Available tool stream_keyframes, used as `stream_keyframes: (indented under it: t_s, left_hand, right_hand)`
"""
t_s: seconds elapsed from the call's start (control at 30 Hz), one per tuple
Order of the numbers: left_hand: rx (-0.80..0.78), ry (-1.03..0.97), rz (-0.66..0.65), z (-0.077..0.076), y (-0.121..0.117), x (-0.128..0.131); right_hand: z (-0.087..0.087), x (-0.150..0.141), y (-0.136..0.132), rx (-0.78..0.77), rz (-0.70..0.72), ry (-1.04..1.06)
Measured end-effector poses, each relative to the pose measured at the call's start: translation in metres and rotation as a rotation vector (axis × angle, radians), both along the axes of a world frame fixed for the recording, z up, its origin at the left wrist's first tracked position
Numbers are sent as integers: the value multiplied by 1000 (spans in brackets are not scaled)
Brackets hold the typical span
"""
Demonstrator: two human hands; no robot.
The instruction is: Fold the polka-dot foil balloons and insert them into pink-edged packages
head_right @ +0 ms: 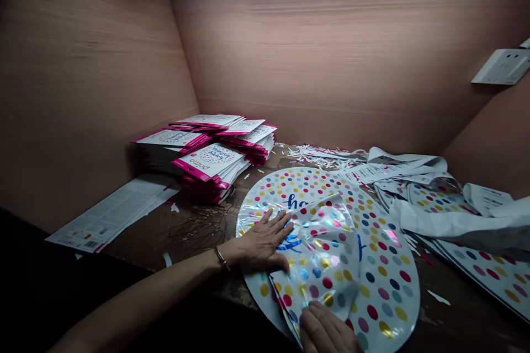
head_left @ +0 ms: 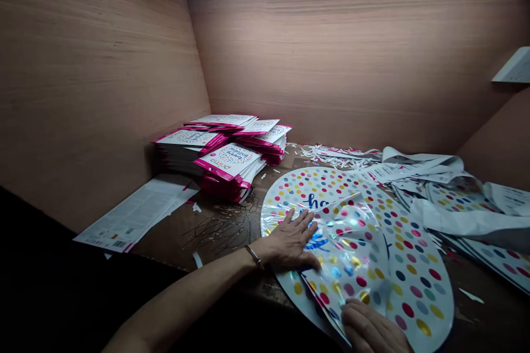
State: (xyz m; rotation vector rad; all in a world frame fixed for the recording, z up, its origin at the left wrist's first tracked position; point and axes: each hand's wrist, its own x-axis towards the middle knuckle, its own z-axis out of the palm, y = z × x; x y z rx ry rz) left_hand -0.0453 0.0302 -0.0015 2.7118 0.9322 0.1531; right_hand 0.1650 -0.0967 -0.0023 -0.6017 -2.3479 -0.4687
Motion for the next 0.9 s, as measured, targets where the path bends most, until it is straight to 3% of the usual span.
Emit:
stream_keyframes:
  t_s: [0.07, 0.17, 0.3, 0.37, 0.43, 0.5, 0.57, 0.67, 0.8, 0.87, 0.9]
  left_hand:
    - [-49, 63, -5, -7, 6, 2]
    - [-17, -11, 15, -4, 1, -1]
    - [45, -380, -45, 0, -49, -3]
    - [-109, -562, -5, -3, -80, 1]
    - [-402, -705, 151, -4, -101, 5]
    - [-675, -848, 301, -3, -110, 10]
    - [-782, -1022, 413, -1, -109, 15]
    - [-815, -1264, 603, -3, -101, 22]
    - [-952, -1354, 865, -23, -100, 21]
    - [-831, -1303, 857, -31, -104, 13]
    - [-687, -1242, 828, -32, -106, 7]
  right_hand:
    - [-3, 1, -1, 6, -21, 47]
    - [0, 0, 2, -24, -14, 105]
    - [17, 1, 8, -144, -16, 139]
    - [30, 0, 14, -251, -24, 99]
    - [43, -6, 25, -353, -44, 31]
    - [54, -19, 47, -428, -31, -65]
    - [57, -38, 79, -477, 66, -163]
    - [40, -69, 128, -625, 271, -186]
    - [-7, -96, 164, -810, 381, -108]
    - [-27, -100, 168, -855, 379, -45]
    - [-33, -100, 168, -881, 379, -7]
